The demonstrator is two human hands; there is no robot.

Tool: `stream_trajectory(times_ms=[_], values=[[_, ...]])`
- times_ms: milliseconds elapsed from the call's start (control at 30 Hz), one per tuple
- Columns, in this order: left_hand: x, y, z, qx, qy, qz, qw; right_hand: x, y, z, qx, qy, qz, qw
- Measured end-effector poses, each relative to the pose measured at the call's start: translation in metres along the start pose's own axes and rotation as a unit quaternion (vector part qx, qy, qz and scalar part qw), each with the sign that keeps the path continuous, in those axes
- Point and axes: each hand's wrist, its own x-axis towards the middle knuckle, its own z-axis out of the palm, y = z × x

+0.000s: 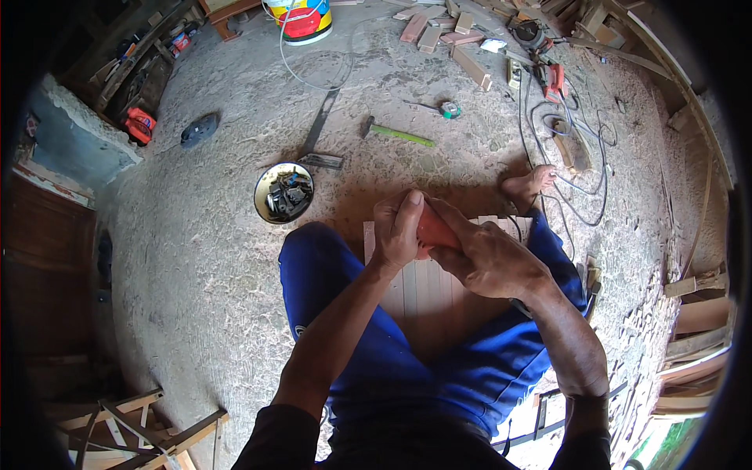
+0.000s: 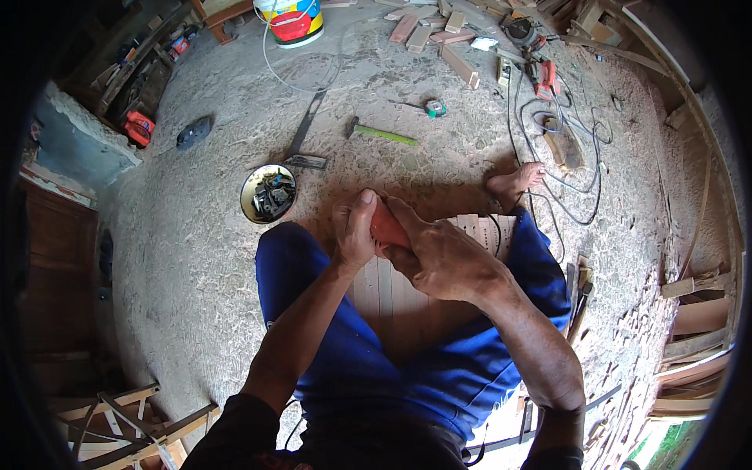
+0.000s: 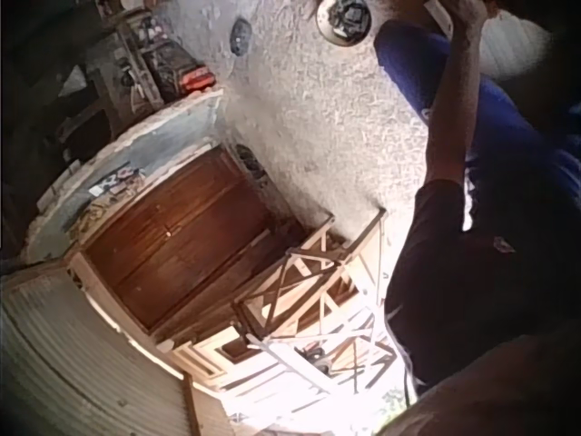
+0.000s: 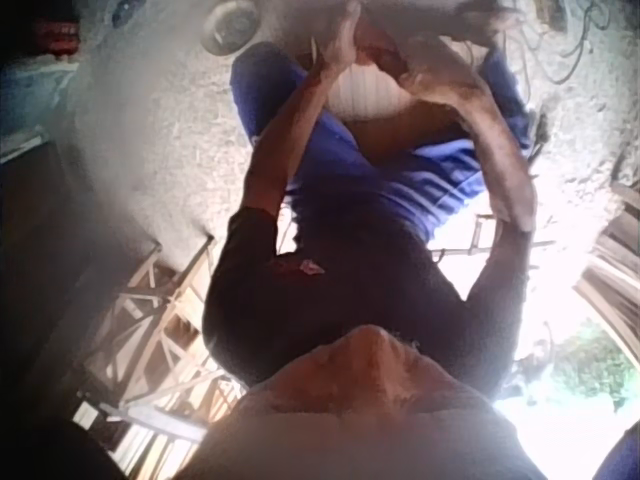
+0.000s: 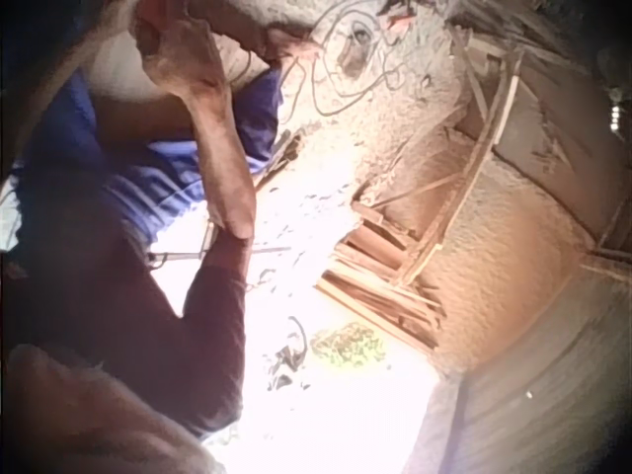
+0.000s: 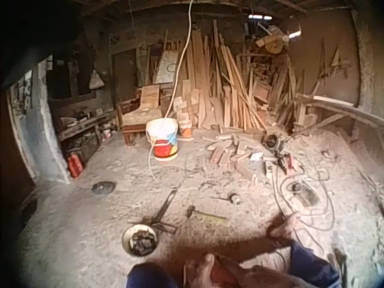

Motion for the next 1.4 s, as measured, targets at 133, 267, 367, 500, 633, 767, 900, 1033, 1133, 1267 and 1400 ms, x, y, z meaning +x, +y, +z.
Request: stream_trajectory(times_ms=[133, 267, 367, 500, 633, 767, 900, 1033, 1133, 1267, 1400], values=[[-0.002, -0.001, -0.005, -0.003, 0.014, 0.022, 1.0, 0.004, 0.001, 0.005, -0.035, 0.003, -0.018, 0.999], [-0.007, -0.007, -0.013, 0.096, 0.047, 0.12, 0.987, 0.009, -0.012, 0.004, -0.054, -0.025, -0.015, 0.998], [-0.008, -0.003, -0.015, 0.09, 0.062, 0.107, 0.988, 0.013, -0.013, 0.006, -0.067, -0.028, -0.023, 0.997], [-0.01, 0.006, -0.011, -0.021, 0.077, -0.006, 0.997, 0.016, -0.011, 0.006, -0.077, -0.038, -0.02, 0.996], [-0.008, -0.006, -0.017, 0.025, 0.054, 0.024, 0.998, 0.014, -0.01, 0.008, -0.073, -0.025, -0.019, 0.997], [-0.007, -0.005, -0.008, -0.02, 0.039, -0.013, 0.999, 0.009, 0.004, 0.01, -0.066, -0.001, -0.015, 0.998], [-0.002, -0.005, 0.0, 0.006, 0.011, -0.002, 1.0, 0.006, 0.016, 0.012, -0.026, 0.022, -0.027, 0.999], [0.003, -0.015, -0.001, 0.029, -0.016, 0.015, 0.999, 0.002, 0.023, 0.014, -0.008, 0.054, -0.046, 0.997], [0.002, -0.021, -0.003, 0.049, -0.014, -0.005, 0.999, 0.003, 0.029, 0.019, -0.004, 0.049, -0.029, 0.998], [-0.007, -0.042, -0.012, 0.082, 0.004, -0.017, 0.997, 0.009, 0.041, 0.032, -0.017, 0.035, -0.001, 0.999], [-0.006, -0.037, -0.008, 0.093, 0.011, 0.005, 0.996, 0.012, 0.043, 0.029, 0.001, -0.002, 0.016, 1.0]])
